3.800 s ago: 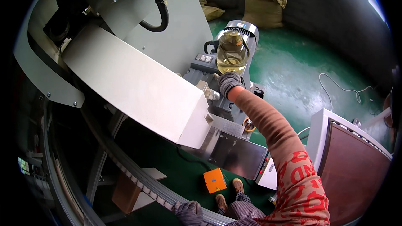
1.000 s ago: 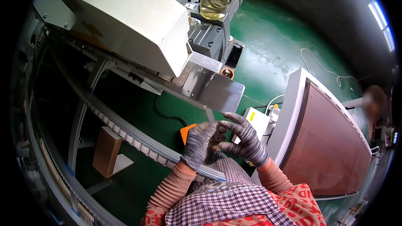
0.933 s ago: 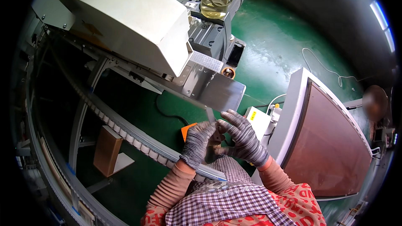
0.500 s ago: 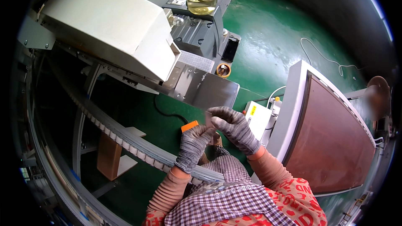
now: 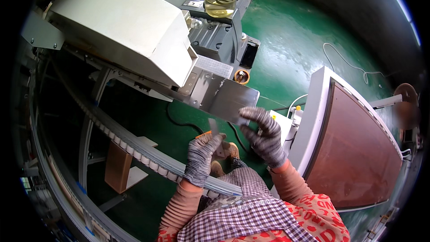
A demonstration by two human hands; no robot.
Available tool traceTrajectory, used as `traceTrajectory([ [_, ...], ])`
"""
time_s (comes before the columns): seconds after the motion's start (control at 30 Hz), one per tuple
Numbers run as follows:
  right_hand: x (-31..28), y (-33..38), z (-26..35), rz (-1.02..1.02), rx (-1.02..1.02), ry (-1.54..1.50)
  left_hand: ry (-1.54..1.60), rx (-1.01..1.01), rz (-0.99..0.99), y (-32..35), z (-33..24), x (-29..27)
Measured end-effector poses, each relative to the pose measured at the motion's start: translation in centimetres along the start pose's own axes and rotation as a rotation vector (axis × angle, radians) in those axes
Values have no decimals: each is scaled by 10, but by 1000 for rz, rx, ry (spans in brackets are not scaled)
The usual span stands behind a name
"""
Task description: The person cleans the metal surface of a large industrial machine using a small orange sponge and a grey cloth. They wipe the machine's side panel and top surface, then move to the front to clean the area around the control panel. Finally, they pick up a large reddish-brown board from the floor and place it onto a conveyor belt.
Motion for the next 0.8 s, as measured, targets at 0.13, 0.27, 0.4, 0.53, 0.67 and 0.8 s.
traceTrajectory([
  [0.13, 24, 1, 24, 359, -139, 381, 175, 25, 20, -9, -8, 4],
  [0.27, 41, 5, 21, 310, -61, 624, 251, 53, 17, -24, 1, 9],
  [0.4, 46, 5, -2, 281, 33, 758, 411, 16, -17, -44, 12, 16],
  [0.53, 45, -9, -8, 326, 144, 849, 541, -50, -32, -67, 20, 17],
  [0.67, 38, -17, -29, 382, 173, 921, 457, -23, 98, -82, 24, 14],
  [0.8, 42, -24, -35, 433, 202, 966, 373, -15, 178, -89, 24, 12],
])
Point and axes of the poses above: each hand's wrist, its own y-axis away from the middle knuckle, its own x-axis out of the palm, z = x × y, the point moved 6 cm from there along -y, towards the middle knuckle, and after that the axes turned 13 degrees about z, right-handed, at the moved point
